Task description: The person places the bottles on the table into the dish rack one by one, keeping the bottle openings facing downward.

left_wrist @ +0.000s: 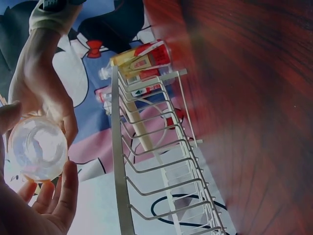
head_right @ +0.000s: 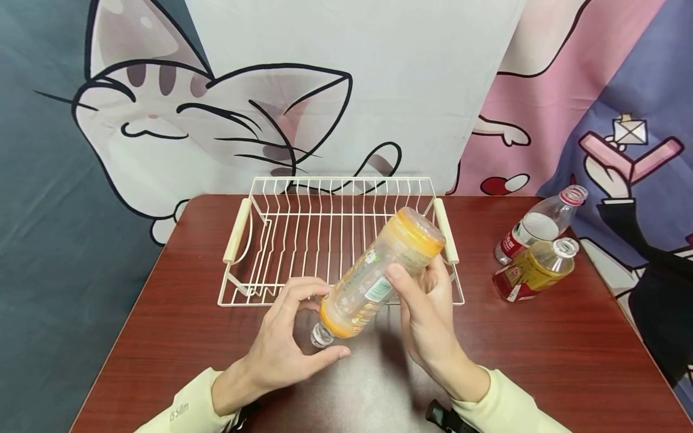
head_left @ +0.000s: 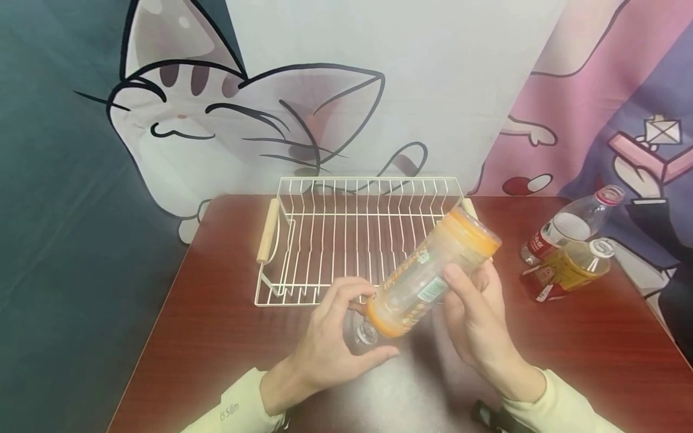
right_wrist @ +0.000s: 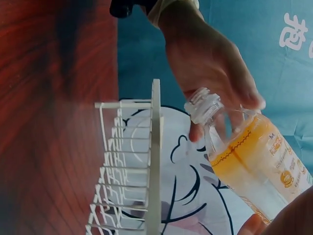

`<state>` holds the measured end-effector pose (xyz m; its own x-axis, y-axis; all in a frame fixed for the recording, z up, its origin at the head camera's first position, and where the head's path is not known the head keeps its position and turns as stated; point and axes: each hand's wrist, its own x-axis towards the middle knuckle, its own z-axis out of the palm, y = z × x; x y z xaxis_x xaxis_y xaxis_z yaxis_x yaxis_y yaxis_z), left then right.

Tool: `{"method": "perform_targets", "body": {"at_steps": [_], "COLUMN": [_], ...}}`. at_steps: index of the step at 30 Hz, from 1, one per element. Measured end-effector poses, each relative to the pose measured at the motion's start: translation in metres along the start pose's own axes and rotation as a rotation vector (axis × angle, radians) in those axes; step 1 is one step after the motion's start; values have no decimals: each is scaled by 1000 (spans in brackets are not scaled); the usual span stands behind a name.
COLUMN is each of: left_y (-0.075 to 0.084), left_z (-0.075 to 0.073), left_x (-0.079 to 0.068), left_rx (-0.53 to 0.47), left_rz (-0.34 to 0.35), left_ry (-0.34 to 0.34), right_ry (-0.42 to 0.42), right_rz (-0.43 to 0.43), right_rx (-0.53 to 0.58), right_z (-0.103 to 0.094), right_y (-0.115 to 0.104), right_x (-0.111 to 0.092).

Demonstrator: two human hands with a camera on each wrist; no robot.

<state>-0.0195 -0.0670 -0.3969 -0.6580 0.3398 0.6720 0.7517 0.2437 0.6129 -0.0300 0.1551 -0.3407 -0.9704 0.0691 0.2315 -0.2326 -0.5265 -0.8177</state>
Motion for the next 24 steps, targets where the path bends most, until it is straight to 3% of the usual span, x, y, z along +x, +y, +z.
{"method": "perform_targets", "body": {"at_steps": [13, 17, 24], "left_y": [-1, -8, -28], "left_z": [-8, -23, -63], "left_x": [0, -4, -15], "left_rx": [44, 108, 312], "left_rz": [38, 17, -86], "left_ry": [-50, -43, 48], "right_ry": [-56, -56, -65], "right_rz": [32, 50, 15], "right_rx": [-121, -147, -169], "right_z": [3, 4, 10], "right_y": [-8, -8, -15], "right_x": [11, 14, 27]}}
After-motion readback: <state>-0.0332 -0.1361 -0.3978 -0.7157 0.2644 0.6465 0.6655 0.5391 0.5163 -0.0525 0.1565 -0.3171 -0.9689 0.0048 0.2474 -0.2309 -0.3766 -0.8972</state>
